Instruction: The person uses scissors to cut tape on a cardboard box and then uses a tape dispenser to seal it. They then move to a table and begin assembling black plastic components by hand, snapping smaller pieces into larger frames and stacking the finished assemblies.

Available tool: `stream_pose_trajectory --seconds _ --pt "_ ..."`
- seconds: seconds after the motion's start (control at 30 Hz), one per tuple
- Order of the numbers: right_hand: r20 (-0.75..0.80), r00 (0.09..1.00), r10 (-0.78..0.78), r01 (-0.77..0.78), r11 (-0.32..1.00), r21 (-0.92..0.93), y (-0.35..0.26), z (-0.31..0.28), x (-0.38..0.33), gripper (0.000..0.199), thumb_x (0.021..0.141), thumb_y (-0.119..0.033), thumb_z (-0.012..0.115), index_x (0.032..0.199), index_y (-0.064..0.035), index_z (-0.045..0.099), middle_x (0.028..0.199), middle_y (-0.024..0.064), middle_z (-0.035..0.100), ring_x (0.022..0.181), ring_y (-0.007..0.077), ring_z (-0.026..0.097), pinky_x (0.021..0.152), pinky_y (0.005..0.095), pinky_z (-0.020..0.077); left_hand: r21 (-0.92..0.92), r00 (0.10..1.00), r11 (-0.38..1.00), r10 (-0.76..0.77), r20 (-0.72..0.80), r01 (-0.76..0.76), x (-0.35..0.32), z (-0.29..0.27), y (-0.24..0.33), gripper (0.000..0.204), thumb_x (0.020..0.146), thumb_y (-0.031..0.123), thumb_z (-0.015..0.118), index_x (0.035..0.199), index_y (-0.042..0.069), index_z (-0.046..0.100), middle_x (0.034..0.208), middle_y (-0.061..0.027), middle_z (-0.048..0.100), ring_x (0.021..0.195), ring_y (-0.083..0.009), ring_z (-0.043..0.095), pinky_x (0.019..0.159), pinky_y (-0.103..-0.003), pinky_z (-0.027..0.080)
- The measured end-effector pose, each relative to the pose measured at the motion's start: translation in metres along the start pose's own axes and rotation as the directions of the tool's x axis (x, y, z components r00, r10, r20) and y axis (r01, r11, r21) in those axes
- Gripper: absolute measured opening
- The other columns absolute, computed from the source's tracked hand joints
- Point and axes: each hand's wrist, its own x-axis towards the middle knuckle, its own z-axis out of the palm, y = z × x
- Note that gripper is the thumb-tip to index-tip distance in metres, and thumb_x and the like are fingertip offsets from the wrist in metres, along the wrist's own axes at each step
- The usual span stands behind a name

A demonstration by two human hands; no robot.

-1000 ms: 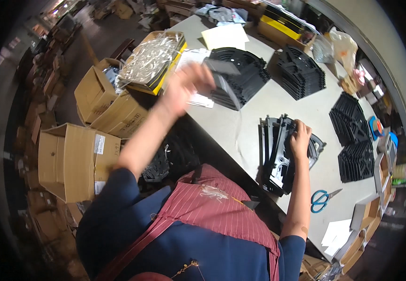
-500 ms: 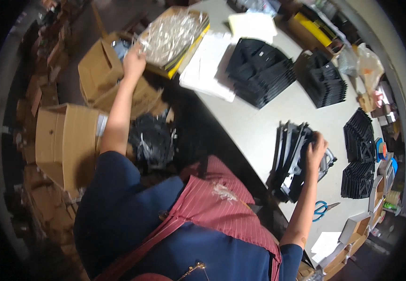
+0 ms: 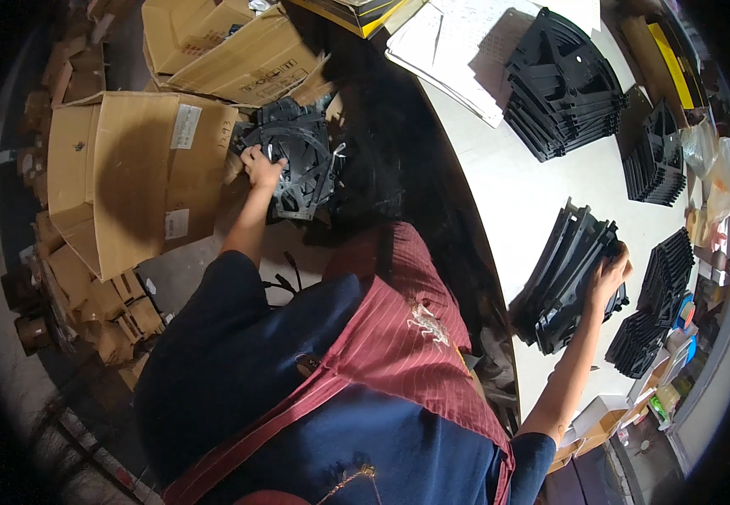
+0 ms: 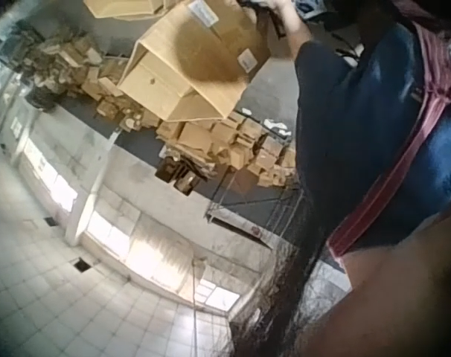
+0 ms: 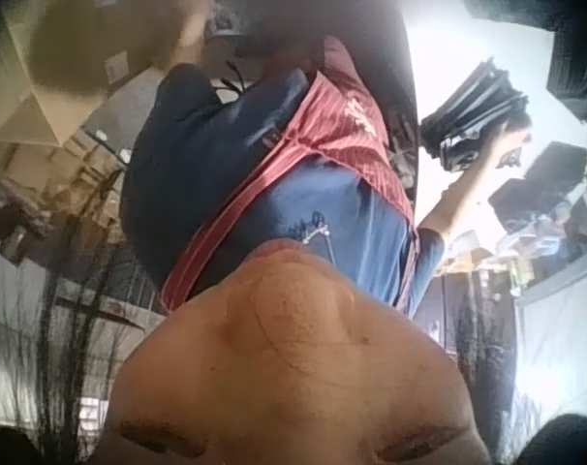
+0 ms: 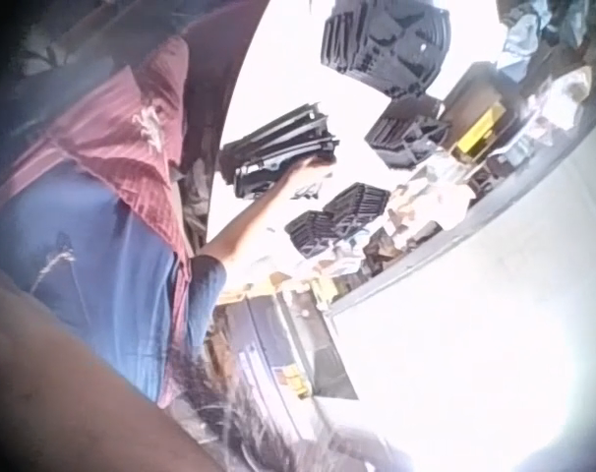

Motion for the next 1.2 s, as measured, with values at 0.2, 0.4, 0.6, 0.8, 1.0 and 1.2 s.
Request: stream_pose_trajectory --seconds 0.2,0.4,0.6,0.8,1.0,1.2 --pt "-0.033 0.999 -0.039 0.036 0.996 -0.082 -0.010 0.001 0.003 0.052 0.086 -0.005 0.052 0.138 -0.0008 0.046 0.128 0.0209 0.059 0.118 0.0398 0.048 0.107 0.0471 0.0356 -0.777 0.819 0.582 -0.551 -0.160 0.240 0.015 0.031 -0.014 0.059 0.064 0.015 0.090 0.112 0.000 0.060 0.119 -0.0229 0.061 0.108 -0.0395 0.060 0.096 -0.043 0.047" --pt "-0.044 0.999 -0.033 0.029 0.996 -0.079 -0.011 0.005 0.004 0.045 0.090 -0.010 0.052 0.134 -0.0013 0.049 0.120 0.0203 0.064 0.111 0.0383 0.054 0.106 0.0443 0.0341 -0.424 0.714 0.575 -0.580 0.392 0.700 0.025 0.048 -0.051 0.089 0.061 0.033 0.095 0.129 -0.010 0.056 0.133 -0.0256 0.058 0.117 -0.0341 0.059 0.101 -0.042 0.046" --pt "-0.058 0.997 0.043 -0.042 0.999 0.014 -0.008 0.007 0.005 0.051 0.082 -0.002 0.058 0.132 -0.0033 0.051 0.123 0.0201 0.060 0.115 0.0402 0.050 0.105 0.0460 0.0374 -0.464 0.848 0.722 -0.344 0.403 0.514 0.007 0.049 -0.039 0.083 0.056 0.039 0.090 0.123 -0.002 0.064 0.124 -0.0228 0.064 0.114 -0.0368 0.058 0.101 -0.044 0.041" --pt "-0.091 0.996 -0.004 0.008 0.999 0.039 -0.022 -0.008 0.004 0.046 0.082 0.000 0.058 0.127 -0.0055 0.052 0.120 0.0158 0.060 0.115 0.0404 0.049 0.103 0.0482 0.0420 -0.454 0.997 0.891 0.046 0.061 -0.013 -0.035 -0.005 -0.008 0.066 0.060 0.030 0.087 0.113 -0.003 0.066 0.107 -0.0224 0.071 0.100 -0.0385 0.067 0.090 -0.042 0.050" --pt "-0.245 0.967 -0.068 0.071 0.997 0.004 -0.022 -0.024 0.001 0.050 0.073 0.000 0.061 0.123 -0.0033 0.055 0.123 0.0191 0.058 0.120 0.0407 0.049 0.107 0.0471 0.0368 -0.607 0.928 0.753 0.367 0.067 -0.254 -0.058 -0.130 0.036 0.038 0.070 0.018 0.083 0.099 0.001 0.064 0.091 -0.0057 0.067 0.083 -0.0156 0.061 0.077 -0.030 0.048" --pt "-0.112 0.994 0.021 0.062 0.722 0.689 -0.152 -0.074 -0.029 0.067 0.087 -0.026 0.074 0.144 -0.0065 0.044 0.143 0.0178 0.050 0.132 0.0309 0.049 0.111 0.0421 0.0378 -0.919 0.799 0.360 0.594 0.092 -0.162 -0.144 -0.239 0.165 0.056 0.077 0.004 0.065 0.131 -0.004 0.053 0.111 -0.0098 0.065 0.101 -0.0209 0.064 0.093 -0.031 0.049"
